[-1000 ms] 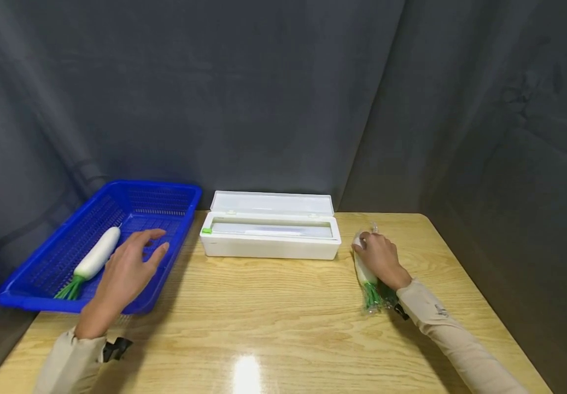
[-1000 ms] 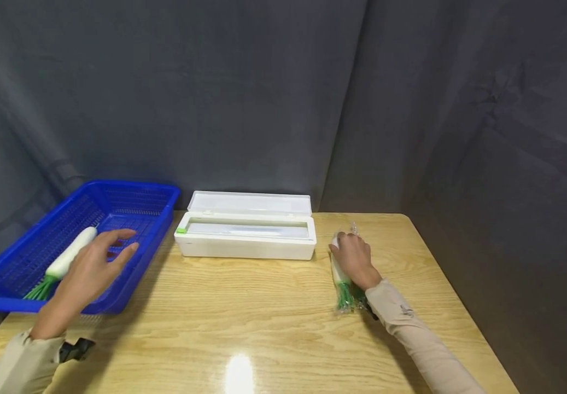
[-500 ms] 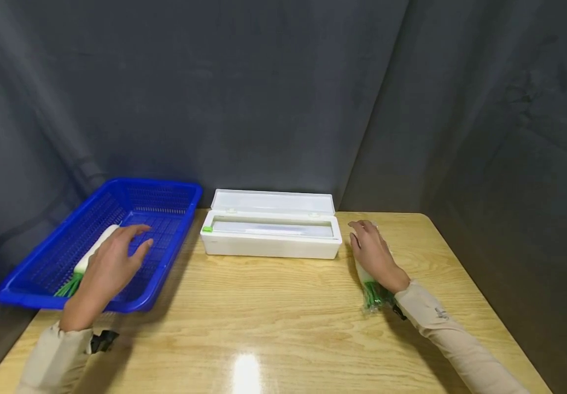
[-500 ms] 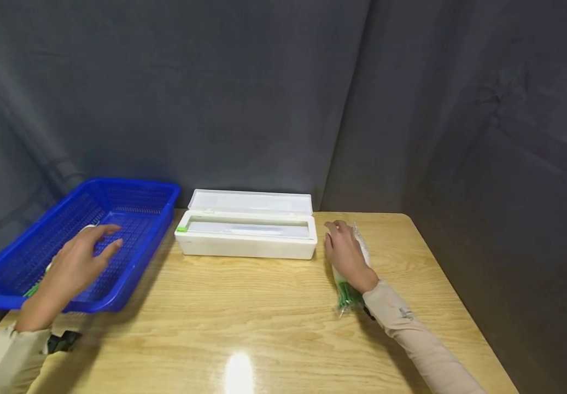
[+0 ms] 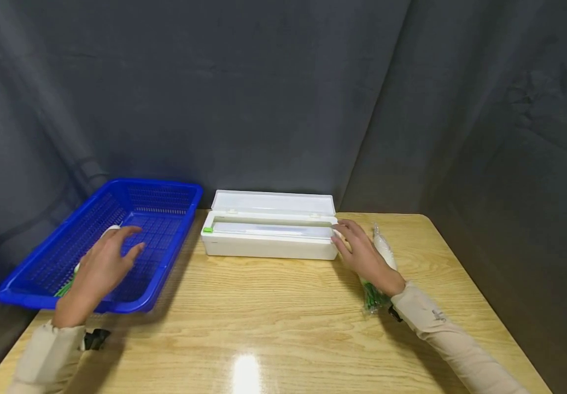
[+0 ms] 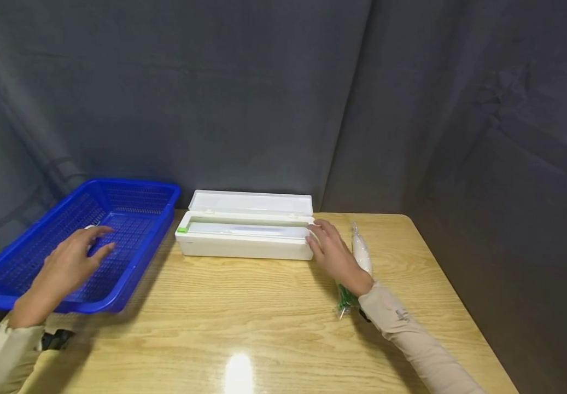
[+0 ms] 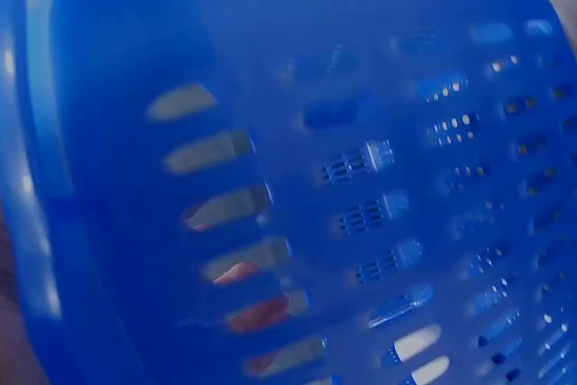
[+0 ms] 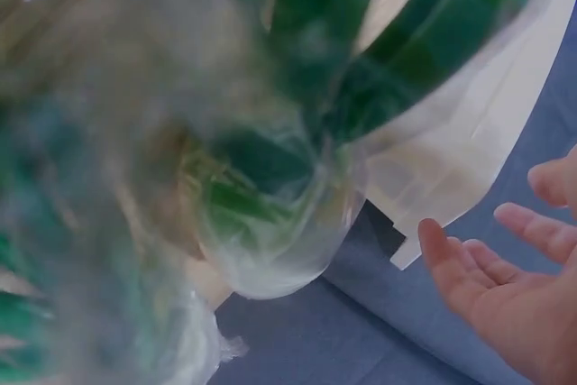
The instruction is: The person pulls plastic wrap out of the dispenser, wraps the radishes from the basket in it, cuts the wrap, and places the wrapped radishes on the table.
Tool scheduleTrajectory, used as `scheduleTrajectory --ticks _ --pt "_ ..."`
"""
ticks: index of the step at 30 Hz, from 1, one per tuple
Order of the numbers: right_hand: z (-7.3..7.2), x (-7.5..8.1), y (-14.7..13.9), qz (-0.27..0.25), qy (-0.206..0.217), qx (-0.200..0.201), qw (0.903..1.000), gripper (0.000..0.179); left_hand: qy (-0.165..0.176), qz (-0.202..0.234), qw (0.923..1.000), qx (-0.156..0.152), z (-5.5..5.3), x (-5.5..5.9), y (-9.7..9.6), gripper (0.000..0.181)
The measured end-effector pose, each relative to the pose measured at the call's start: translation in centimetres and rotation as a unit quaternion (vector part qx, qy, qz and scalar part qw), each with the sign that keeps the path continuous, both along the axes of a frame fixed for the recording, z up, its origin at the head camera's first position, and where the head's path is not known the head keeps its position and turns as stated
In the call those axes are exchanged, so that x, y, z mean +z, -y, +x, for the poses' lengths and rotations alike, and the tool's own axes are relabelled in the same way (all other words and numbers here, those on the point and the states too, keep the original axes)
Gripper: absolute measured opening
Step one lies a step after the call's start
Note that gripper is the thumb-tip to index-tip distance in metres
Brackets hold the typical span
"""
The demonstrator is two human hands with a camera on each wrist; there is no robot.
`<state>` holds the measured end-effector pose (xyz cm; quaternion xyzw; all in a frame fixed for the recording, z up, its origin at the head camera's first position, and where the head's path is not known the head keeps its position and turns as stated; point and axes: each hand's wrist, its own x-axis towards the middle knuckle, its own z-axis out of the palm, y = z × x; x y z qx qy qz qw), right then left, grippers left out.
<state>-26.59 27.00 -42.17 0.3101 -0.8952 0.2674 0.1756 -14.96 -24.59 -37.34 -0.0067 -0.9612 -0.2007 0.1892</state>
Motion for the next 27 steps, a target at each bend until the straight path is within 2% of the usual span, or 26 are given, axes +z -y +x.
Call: scheduleTrajectory --ticks 5,11,16,22,27 --pt "0.2 -0.1 0.2 0.000 0.008 0.020 0.9998 0.038 0.039 -0.006 0.9992 0.010 -0.1 0.2 0.6 0.042" --pt "0.4 -0.1 0.5 0.007 0.022 0.029 0.9993 0.037 0.047 -0.009 0.9988 0.010 -0.1 0.0 1.1 0.044" --pt "0.3 -0.2 0.7 0.014 0.016 0.028 0.9994 0.032 0.023 -0.006 0.9997 -0.003 -0.4 -0.3 0.8 0.042" --pt "0.3 -0.1 1.0 0.020 0.020 0.014 0.9995 0.029 -0.035 -0.006 0.9988 -0.034 -1.0 -0.6 0.2 0.037" --pt "0.2 0.0 1.2 0.016 0.017 0.009 0.9997 0.026 -0.046 -0.003 0.9980 -0.043 -1.5 -0.6 -0.4 0.034"
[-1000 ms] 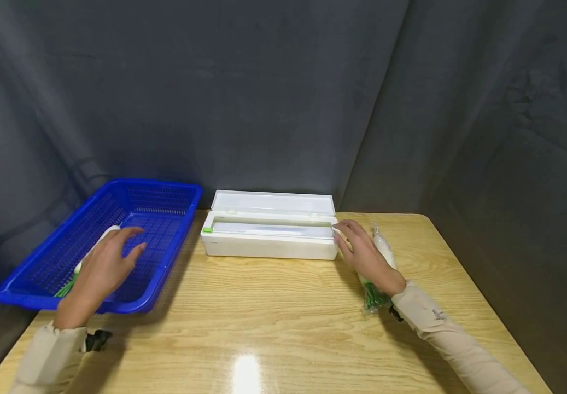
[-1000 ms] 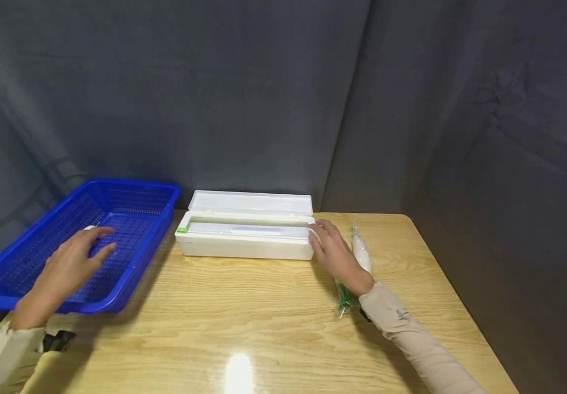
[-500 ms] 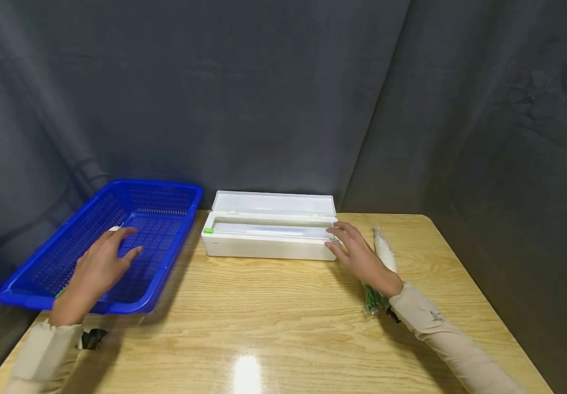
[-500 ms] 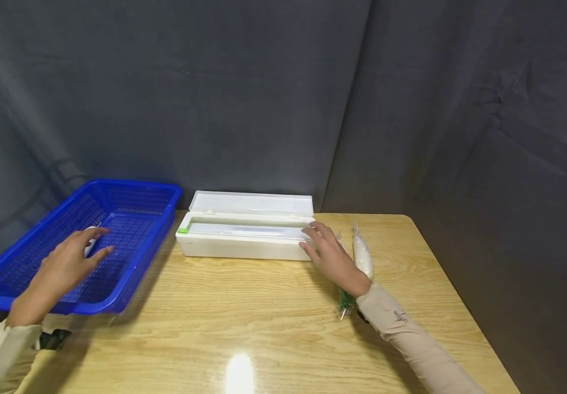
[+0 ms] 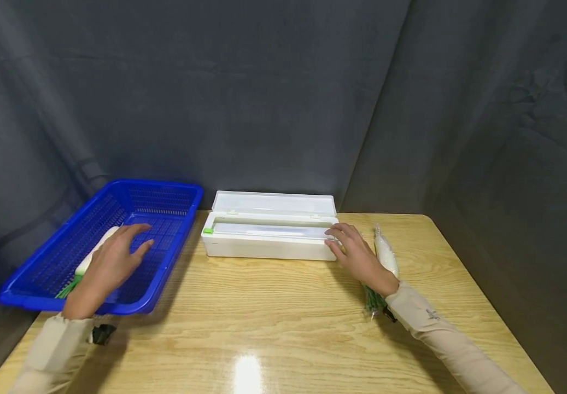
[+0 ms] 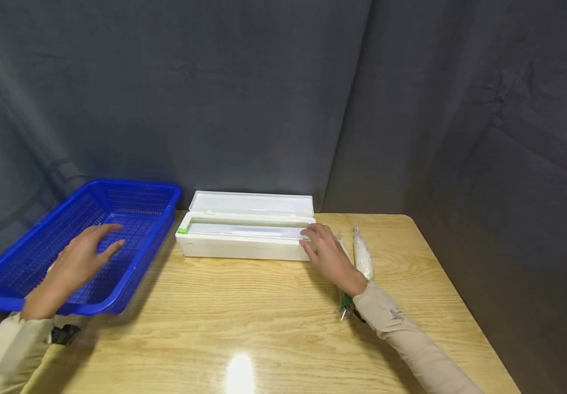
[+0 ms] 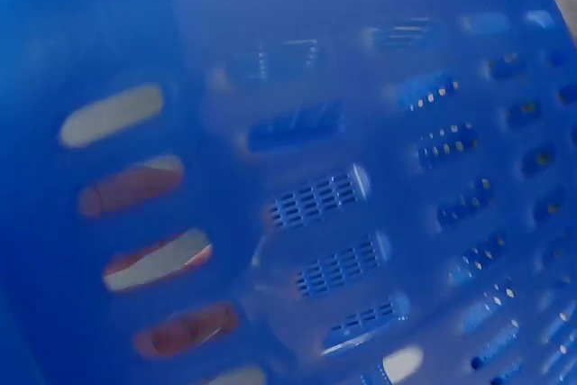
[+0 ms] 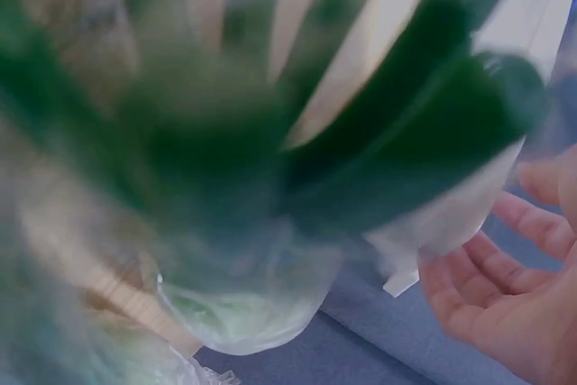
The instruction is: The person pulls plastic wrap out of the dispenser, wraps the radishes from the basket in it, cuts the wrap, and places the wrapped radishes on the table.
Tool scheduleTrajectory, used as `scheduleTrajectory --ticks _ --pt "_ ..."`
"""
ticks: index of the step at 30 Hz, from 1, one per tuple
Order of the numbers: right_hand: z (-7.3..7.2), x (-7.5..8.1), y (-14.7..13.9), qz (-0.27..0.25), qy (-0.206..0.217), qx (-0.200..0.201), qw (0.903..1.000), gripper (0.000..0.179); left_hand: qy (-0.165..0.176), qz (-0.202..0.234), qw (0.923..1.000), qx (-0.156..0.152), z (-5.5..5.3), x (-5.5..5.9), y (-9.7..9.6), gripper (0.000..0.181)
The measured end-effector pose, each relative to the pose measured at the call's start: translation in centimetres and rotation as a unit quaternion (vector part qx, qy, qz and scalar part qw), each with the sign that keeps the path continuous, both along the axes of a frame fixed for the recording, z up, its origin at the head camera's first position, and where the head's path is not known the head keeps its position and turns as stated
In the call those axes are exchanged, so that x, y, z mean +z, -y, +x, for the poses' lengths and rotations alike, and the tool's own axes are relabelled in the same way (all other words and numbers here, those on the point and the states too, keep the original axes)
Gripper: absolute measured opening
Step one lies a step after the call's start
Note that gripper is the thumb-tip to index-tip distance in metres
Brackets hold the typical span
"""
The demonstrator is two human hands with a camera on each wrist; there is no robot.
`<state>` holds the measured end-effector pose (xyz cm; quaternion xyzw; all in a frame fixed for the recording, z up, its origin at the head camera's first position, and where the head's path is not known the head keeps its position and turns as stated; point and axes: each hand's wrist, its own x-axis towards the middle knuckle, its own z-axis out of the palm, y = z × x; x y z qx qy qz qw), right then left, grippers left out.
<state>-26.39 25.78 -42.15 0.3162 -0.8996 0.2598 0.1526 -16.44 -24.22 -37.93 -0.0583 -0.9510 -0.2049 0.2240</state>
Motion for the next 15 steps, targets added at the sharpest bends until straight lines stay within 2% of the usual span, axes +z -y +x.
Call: scheduleTrajectory --ticks 5,10,15 --pt "-0.3 0.0 0.3 -0.007 -0.007 -0.002 1.0000 0.023 -0.024 -0.010 0.9991 -0.033 -0.4 -0.2 -0.7 0.033" --pt "-0.5 0.0 0.4 -0.012 -0.006 -0.005 0.9999 0.021 -0.053 -0.014 0.9955 -0.078 -0.5 0.2 -1.9 0.031" --pt "-0.7 -0.2 0.4 -0.014 -0.005 -0.014 0.9998 0.019 -0.056 -0.029 0.9910 -0.118 -1.0 0.7 -3.2 0.030"
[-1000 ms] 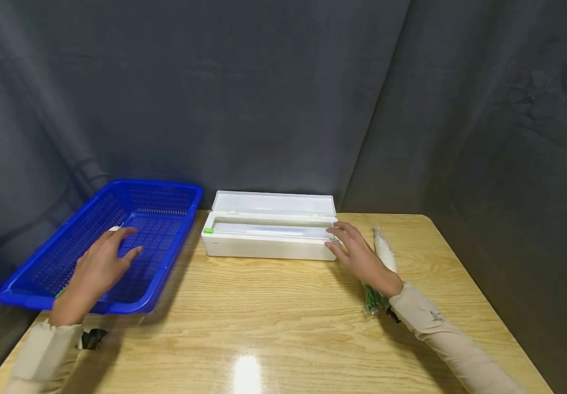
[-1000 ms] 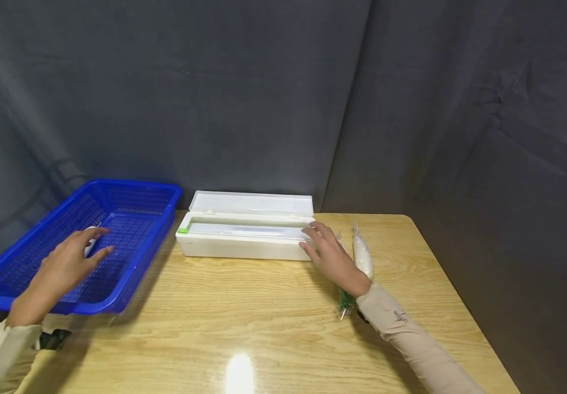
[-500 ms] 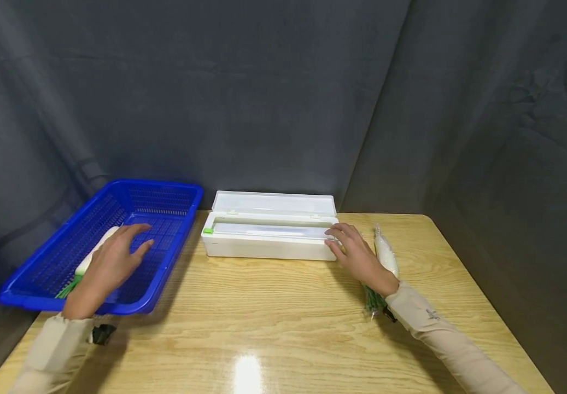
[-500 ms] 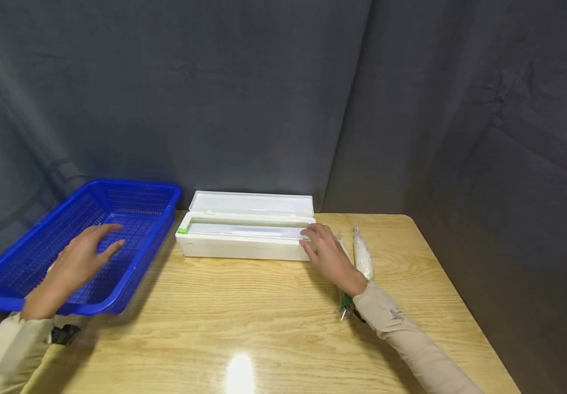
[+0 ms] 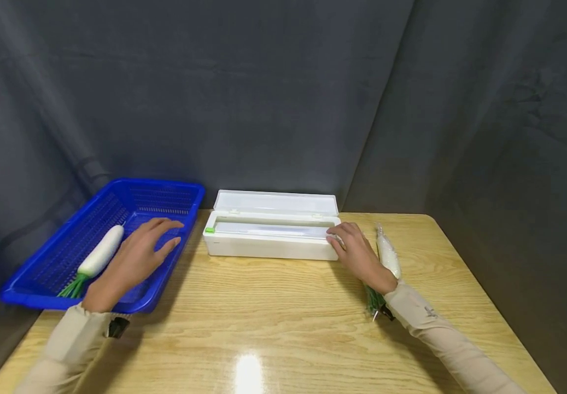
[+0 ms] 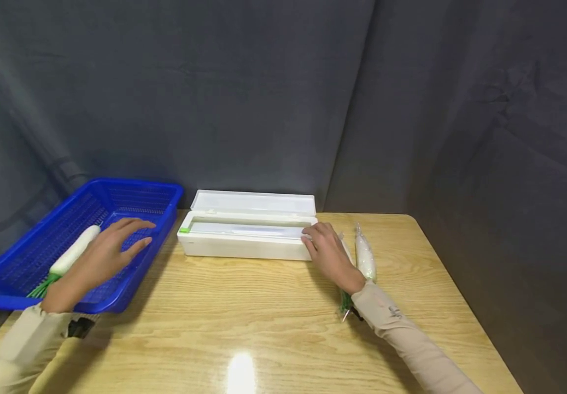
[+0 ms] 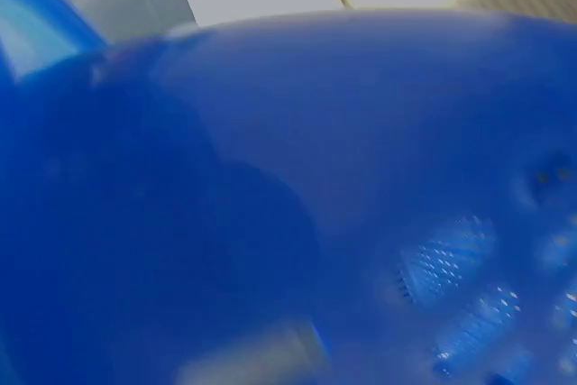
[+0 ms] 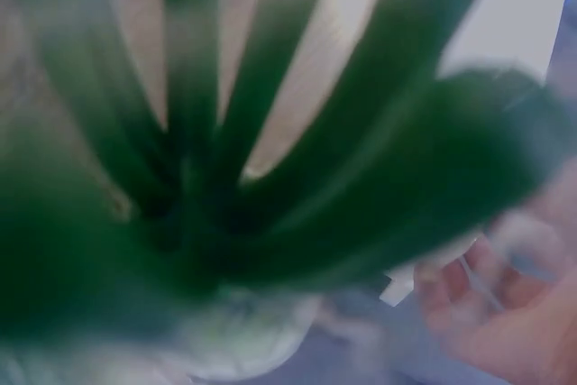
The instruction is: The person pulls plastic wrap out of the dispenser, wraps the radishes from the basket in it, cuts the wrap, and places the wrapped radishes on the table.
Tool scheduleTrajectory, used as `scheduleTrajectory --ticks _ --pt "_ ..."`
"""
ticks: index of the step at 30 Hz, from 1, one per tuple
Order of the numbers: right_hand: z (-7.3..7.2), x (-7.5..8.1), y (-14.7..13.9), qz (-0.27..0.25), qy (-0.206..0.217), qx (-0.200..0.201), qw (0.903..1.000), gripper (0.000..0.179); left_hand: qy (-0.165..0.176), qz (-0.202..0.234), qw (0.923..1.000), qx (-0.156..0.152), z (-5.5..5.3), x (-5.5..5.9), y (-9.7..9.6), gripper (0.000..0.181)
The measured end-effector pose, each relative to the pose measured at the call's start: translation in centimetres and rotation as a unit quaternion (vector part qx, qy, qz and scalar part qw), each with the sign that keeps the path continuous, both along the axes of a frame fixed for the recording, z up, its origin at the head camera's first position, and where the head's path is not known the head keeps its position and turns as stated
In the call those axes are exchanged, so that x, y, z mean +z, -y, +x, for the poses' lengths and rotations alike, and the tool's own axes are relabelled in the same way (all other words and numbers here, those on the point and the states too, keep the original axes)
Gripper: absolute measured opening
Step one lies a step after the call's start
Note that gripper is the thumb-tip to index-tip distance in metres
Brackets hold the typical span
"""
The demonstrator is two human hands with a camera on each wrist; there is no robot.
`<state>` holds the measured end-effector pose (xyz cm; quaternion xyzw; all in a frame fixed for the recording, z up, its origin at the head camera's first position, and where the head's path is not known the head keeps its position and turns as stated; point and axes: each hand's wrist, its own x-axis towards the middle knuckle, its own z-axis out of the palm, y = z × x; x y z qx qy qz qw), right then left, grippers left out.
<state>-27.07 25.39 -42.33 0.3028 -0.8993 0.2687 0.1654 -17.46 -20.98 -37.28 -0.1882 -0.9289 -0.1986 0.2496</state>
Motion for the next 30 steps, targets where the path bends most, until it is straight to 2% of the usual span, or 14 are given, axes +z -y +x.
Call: scheduleTrajectory --ticks 7,12,19,25,30 --pt "-0.2 -0.1 0.1 -0.005 -0.003 -0.007 1.0000 0.015 -0.002 -0.009 0.9989 -0.046 -1.1 0.1 -1.1 0.031" --pt "-0.2 0.0 0.4 -0.005 0.013 -0.011 0.9998 0.014 0.022 -0.018 0.9984 -0.049 -1.6 0.1 -1.9 0.028" --pt "-0.1 0.1 0.9 -0.012 0.017 -0.004 0.9998 0.013 0.069 -0.068 0.9939 -0.052 -1.1 0.9 -3.3 0.029" --pt "-0.1 0.2 0.8 -0.014 0.021 -0.006 0.9997 0.012 0.088 -0.066 0.9922 -0.058 -0.6 1.3 -3.7 0.025" --pt "-0.4 0.2 0.6 -0.011 0.020 -0.009 0.9997 0.012 0.108 -0.060 0.9895 -0.075 -0.4 1.0 -3.6 0.023"
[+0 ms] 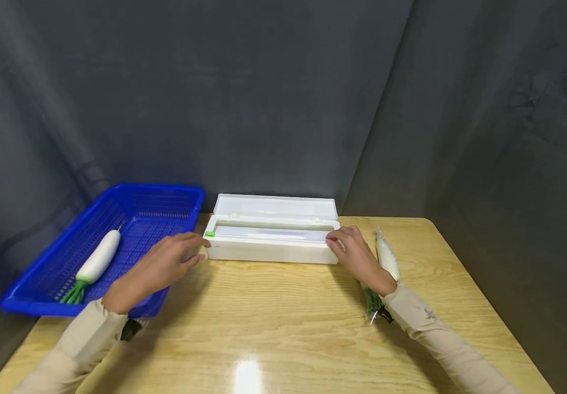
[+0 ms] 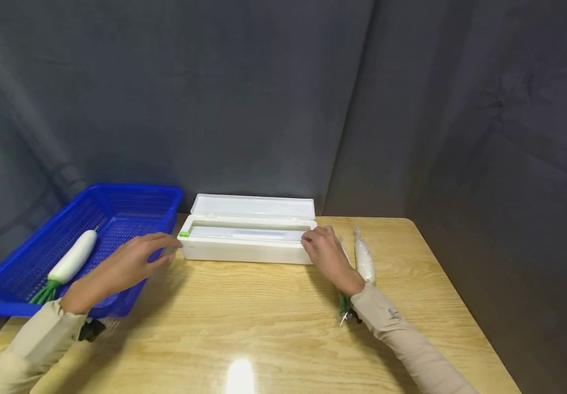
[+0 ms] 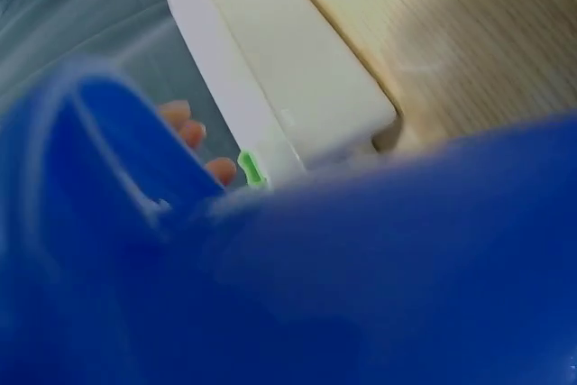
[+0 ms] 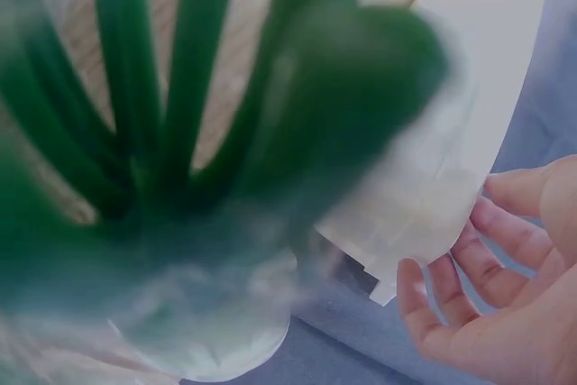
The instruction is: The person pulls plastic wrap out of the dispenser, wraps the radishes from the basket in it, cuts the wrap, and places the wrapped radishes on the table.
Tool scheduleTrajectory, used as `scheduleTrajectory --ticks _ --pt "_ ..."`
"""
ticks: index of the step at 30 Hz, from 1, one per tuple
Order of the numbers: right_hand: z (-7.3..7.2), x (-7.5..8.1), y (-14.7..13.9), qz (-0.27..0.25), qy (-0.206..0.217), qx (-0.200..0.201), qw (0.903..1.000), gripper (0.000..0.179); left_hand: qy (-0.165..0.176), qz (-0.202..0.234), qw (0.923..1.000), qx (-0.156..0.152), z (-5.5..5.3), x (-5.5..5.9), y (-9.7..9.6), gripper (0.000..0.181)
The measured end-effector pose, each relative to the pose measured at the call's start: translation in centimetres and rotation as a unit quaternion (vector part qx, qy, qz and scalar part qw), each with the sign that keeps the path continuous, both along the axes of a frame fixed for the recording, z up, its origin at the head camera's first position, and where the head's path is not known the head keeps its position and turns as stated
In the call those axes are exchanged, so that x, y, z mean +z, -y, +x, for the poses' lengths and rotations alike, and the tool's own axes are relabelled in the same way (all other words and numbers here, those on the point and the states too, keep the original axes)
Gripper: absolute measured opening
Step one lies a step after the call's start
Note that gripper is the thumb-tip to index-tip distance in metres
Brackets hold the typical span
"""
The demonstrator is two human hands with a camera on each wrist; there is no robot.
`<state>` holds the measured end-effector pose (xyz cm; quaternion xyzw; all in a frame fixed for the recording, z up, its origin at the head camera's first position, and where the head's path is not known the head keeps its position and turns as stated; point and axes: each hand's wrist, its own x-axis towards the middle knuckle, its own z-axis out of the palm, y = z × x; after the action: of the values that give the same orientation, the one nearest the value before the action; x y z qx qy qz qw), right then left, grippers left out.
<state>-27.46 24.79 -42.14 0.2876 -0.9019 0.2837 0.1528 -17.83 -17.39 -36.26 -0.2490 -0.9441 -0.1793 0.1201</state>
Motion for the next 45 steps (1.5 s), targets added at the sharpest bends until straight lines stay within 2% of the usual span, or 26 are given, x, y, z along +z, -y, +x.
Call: scheduleTrajectory --ticks 4,9,15,22,31,36,45 --pt "-0.2 -0.1 -0.1 0.004 0.002 -0.003 1.0000 0.013 -0.003 -0.001 0.9999 -0.010 0.3 0.1 -0.1 0.023" --pt "-0.2 0.1 0.0 0.006 0.004 -0.003 1.0000 0.013 0.002 -0.010 0.9999 -0.010 0.4 1.1 -0.7 0.025" --pt "-0.2 0.3 0.1 0.005 0.017 0.000 0.9998 0.013 0.017 -0.035 0.9992 0.006 -0.2 2.6 -1.6 0.026" --pt "-0.2 0.4 0.2 0.000 0.038 -0.014 0.9992 0.013 0.024 -0.058 0.9979 0.013 -1.3 3.5 -2.4 0.024" --pt "-0.2 0.7 -0.1 0.002 0.060 -0.013 0.9981 0.015 0.017 -0.049 0.9987 0.004 -3.9 2.8 -3.6 0.020" --pt "-0.5 0.8 -0.4 -0.009 0.058 -0.006 0.9983 0.012 0.017 -0.056 0.9983 0.002 -5.1 2.3 -4.4 0.021" --pt "-0.5 0.5 -0.6 -0.016 0.062 0.004 0.9979 0.012 0.058 -0.104 0.9925 0.030 -6.6 1.1 -5.1 0.019"
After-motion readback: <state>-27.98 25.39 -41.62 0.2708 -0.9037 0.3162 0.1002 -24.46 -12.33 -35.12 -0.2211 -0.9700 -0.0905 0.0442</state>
